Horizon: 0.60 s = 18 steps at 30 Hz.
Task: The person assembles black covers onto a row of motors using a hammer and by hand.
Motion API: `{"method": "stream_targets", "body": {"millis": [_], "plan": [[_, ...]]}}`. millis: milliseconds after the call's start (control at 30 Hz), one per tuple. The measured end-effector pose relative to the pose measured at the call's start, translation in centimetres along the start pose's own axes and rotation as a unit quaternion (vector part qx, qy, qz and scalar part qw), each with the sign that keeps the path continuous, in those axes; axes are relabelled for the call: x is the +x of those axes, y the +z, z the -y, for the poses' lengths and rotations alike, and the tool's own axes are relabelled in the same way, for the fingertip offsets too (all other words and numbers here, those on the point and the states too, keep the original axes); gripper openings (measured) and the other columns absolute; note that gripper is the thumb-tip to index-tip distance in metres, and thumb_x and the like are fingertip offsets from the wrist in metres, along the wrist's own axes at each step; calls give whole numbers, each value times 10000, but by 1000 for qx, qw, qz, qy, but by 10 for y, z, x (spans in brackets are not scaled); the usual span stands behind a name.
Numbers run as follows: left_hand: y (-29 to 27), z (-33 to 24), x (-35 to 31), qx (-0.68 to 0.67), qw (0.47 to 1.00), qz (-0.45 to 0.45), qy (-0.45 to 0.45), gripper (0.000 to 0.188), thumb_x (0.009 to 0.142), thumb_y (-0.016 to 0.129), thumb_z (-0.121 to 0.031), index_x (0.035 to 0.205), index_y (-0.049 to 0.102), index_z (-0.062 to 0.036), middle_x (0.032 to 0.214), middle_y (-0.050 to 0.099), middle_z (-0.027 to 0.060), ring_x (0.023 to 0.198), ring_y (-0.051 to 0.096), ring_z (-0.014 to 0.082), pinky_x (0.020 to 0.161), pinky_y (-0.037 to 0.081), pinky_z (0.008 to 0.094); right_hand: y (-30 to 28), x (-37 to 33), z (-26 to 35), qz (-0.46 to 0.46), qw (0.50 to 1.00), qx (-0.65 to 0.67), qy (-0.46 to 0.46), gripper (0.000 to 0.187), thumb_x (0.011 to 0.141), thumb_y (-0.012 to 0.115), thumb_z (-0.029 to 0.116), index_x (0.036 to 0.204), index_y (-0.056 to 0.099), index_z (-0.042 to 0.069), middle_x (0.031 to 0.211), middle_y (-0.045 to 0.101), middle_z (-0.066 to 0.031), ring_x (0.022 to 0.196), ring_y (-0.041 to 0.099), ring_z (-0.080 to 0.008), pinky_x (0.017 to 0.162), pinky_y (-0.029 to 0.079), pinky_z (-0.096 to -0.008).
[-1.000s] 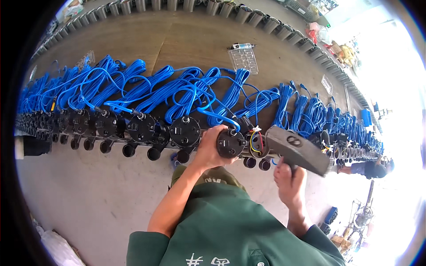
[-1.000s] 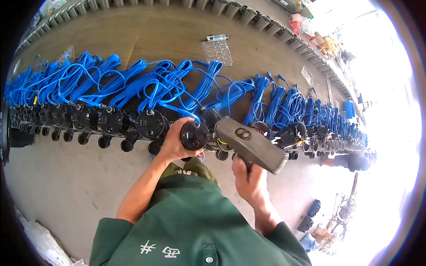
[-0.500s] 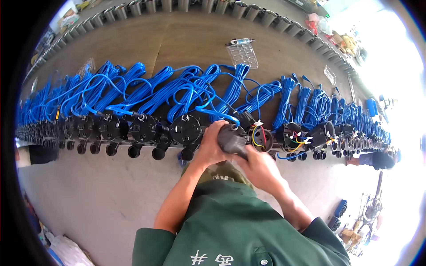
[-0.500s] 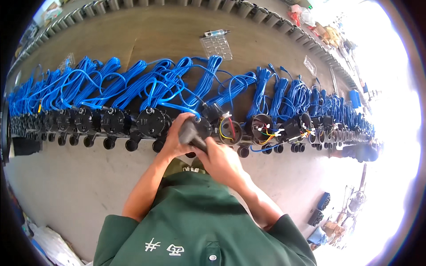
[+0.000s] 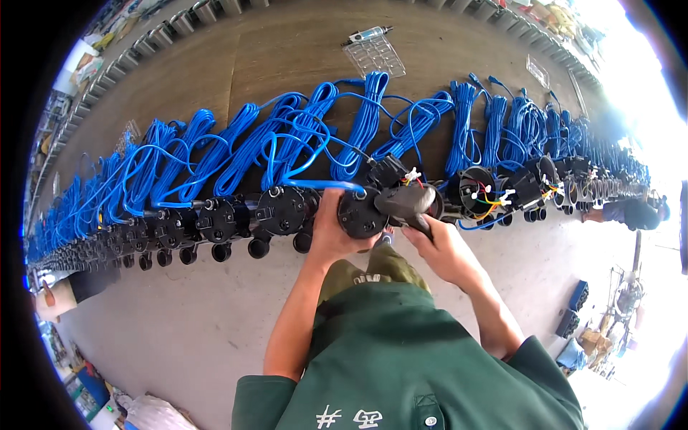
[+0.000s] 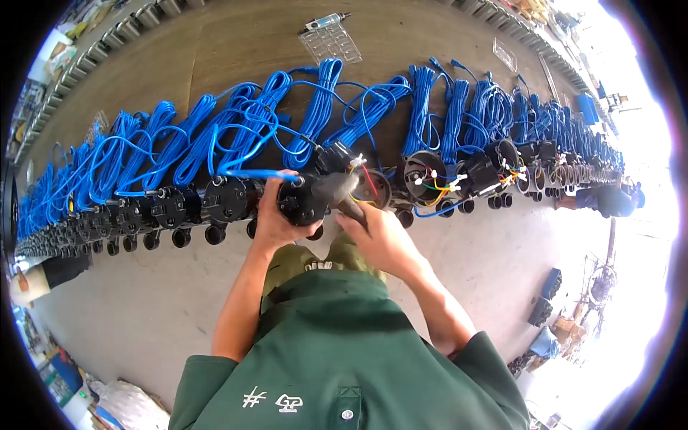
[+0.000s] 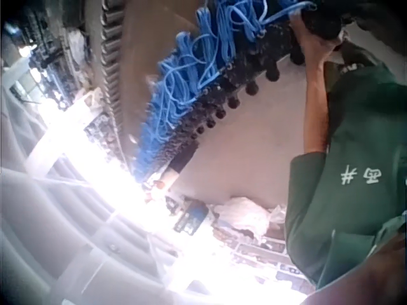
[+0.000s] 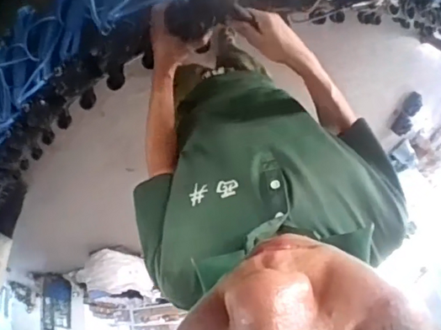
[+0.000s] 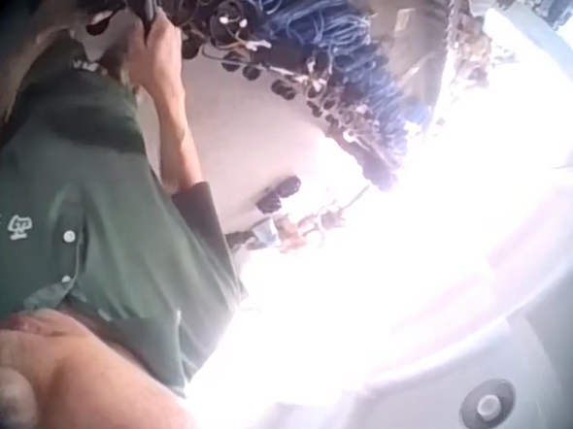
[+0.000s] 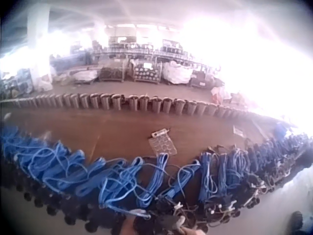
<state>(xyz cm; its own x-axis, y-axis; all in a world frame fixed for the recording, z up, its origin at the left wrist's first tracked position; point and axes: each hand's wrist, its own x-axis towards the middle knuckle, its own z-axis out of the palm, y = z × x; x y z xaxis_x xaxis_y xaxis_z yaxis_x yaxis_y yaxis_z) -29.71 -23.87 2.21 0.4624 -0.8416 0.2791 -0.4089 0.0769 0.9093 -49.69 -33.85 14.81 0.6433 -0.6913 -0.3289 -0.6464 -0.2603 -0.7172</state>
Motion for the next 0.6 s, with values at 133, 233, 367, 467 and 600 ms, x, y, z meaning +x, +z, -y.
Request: {"method": "stream_targets", "body": {"millis": [133, 233, 367, 467, 600], "plan": [[-5, 2, 0, -27, 999, 9, -20, 847, 558, 944, -207, 1283, 529, -64, 1160, 622, 123, 1056, 634, 310, 938, 523, 413, -42, -3, 59, 82, 996, 17, 23, 315, 999, 658, 284, 1057, 618, -23, 737, 666, -222, 719, 673, -432, 662, 517, -453], [0, 18, -9, -121, 987, 19, -101, 887, 540, 964, -245, 1290, 528, -57, 1187, 607, 121, 1099, 624, 312, 957, 513, 424, -35, -9, 78, 80, 993, 48, -77, 283, 987, 662, 253, 1067, 596, -10, 725, 669, -213, 694, 681, -427, 634, 525, -449], [4, 25, -5, -165, 984, 28, -69, 954, 521, 1003, -305, 1304, 513, -68, 1223, 607, 113, 1116, 623, 266, 967, 513, 409, 29, 14, 23, 6, 978, -89, -190, 361, 959, 703, 318, 930, 531, 2, 707, 653, -226, 673, 659, -458, 576, 510, -520], [-5, 9, -6, -141, 989, 23, -48, 901, 540, 983, -244, 1290, 513, -80, 1182, 607, 103, 1065, 626, 257, 939, 520, 395, 12, 12, 36, 107, 990, -34, -83, 367, 989, 666, 344, 896, 585, -2, 715, 640, -240, 697, 654, -445, 623, 488, -499], [-10, -3, -3, -71, 997, -8, -19, 790, 575, 929, -161, 1246, 521, -76, 1099, 604, 84, 987, 636, 255, 897, 528, 383, -37, -5, 68, 108, 992, 14, -68, 319, 999, 654, 322, 976, 654, 4, 680, 658, -201, 632, 679, -398, 615, 515, -456]]}}
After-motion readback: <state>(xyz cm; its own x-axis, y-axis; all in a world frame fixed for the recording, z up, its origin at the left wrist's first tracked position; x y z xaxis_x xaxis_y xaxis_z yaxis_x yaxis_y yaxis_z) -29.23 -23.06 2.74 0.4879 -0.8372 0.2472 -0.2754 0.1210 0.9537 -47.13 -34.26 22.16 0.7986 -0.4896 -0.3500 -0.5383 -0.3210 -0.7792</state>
